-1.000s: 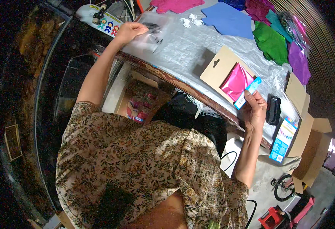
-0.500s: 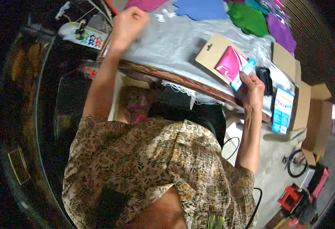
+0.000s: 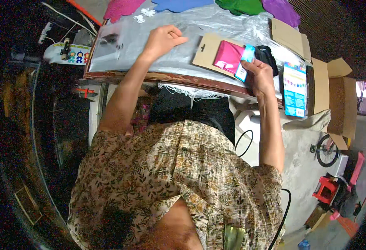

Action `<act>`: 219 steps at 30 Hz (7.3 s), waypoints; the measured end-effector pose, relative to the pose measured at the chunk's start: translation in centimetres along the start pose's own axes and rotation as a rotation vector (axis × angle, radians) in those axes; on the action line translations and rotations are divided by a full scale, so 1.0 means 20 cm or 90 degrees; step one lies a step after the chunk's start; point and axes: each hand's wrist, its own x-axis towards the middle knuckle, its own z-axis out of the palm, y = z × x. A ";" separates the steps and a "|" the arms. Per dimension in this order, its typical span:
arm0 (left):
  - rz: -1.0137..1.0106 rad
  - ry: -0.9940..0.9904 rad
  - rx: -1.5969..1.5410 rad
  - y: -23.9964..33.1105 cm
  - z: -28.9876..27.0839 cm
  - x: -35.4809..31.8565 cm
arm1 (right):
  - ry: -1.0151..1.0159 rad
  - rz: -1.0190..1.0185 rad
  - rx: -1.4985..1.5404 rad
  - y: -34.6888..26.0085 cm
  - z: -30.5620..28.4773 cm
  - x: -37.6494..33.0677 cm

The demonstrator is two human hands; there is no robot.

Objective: Folding colorful plastic sheets and inserting them into cardboard packaging.

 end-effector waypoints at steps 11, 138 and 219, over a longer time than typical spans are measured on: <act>-0.077 -0.157 0.013 0.07 -0.05 0.03 | -0.061 0.051 -0.176 -0.11 -0.01 0.22; 0.291 -0.095 0.364 -0.01 -0.05 -0.13 | -0.111 0.073 -0.283 0.00 0.52 0.34; -0.239 0.155 -0.931 0.46 0.14 -0.45 | 0.027 -0.125 0.209 -0.02 0.56 0.05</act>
